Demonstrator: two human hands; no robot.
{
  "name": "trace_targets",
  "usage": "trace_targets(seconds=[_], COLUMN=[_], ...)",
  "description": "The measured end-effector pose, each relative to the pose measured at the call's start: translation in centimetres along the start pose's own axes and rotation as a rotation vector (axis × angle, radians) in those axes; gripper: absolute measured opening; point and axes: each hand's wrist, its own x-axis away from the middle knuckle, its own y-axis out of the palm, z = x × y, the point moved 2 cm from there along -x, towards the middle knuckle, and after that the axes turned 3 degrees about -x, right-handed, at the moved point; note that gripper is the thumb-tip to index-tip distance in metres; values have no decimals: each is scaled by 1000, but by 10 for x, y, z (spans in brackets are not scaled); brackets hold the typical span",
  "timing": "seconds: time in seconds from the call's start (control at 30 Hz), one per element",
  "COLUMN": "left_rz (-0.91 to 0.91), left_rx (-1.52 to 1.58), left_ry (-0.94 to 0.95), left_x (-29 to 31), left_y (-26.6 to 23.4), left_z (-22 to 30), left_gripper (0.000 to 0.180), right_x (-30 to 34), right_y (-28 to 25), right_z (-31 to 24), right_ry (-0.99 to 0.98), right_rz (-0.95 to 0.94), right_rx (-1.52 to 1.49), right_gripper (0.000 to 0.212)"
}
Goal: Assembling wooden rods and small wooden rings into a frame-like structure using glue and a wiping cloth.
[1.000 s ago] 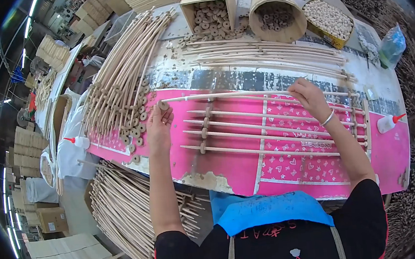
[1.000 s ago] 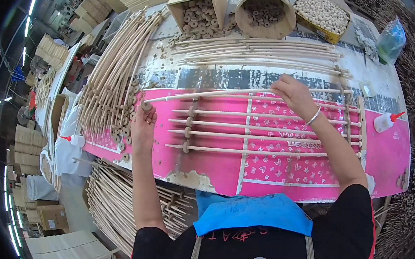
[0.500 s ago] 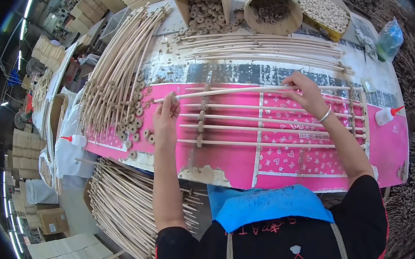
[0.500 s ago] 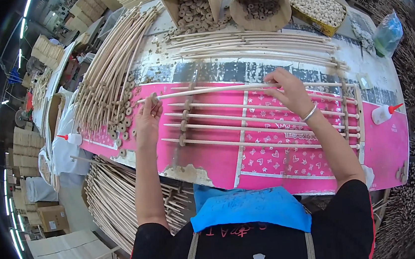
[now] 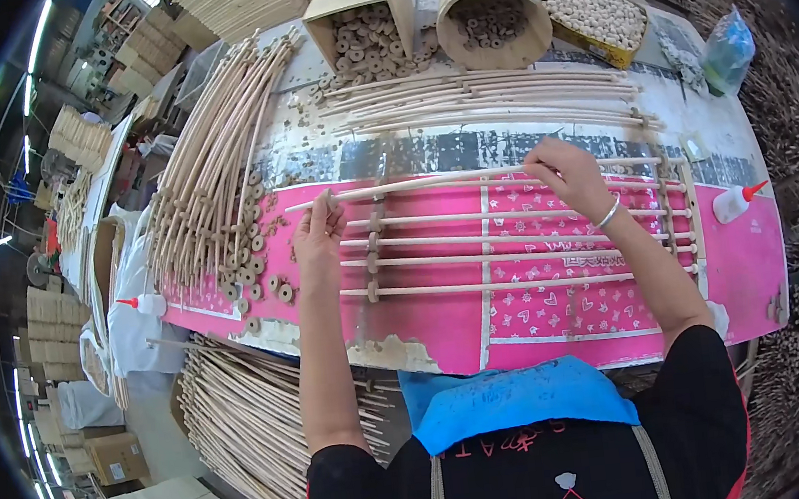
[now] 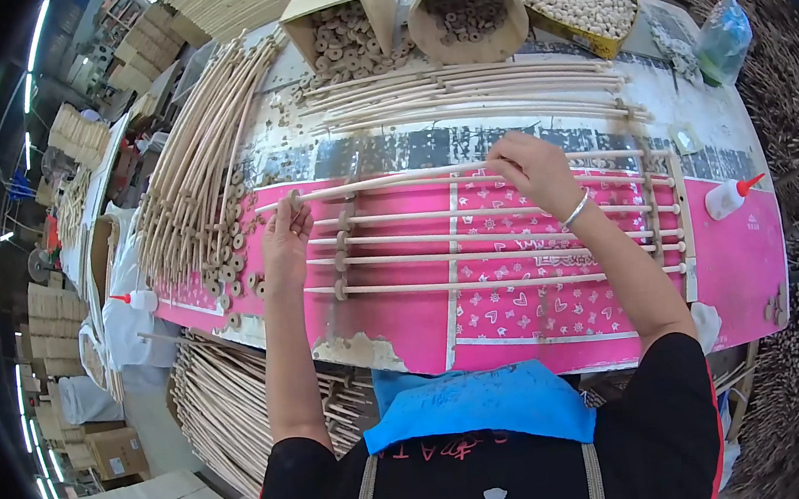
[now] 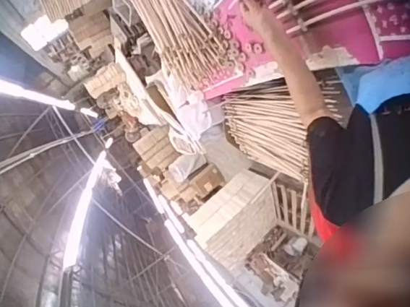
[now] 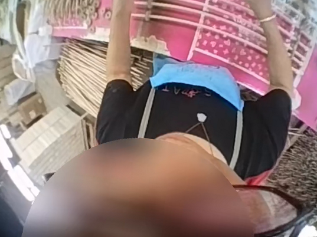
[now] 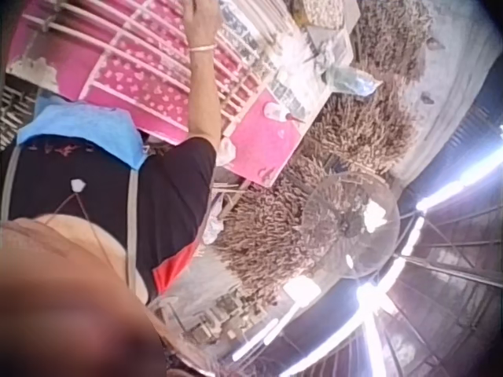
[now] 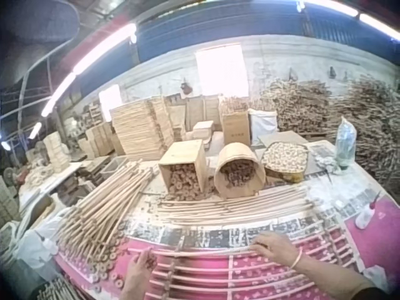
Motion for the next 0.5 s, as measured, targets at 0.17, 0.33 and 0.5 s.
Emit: trace_targets(seconds=[0.17, 0.33, 0.5], left_rz=[-10, -212, -140], left_rx=[0, -52, -106], left_ry=[-19, 27, -79], left_x=[-14, -59, -80], left_y=[26, -6, 9], left_z=[-2, -12, -16], left_gripper=[23, 25, 43], right_x=[-4, -23, -18], right_y=[-9, 24, 22], right_z=[1, 51, 61], right_ry=[100, -5, 99], right_rz=[27, 57, 106], right_rx=[-45, -5, -61], right_gripper=[19, 21, 24])
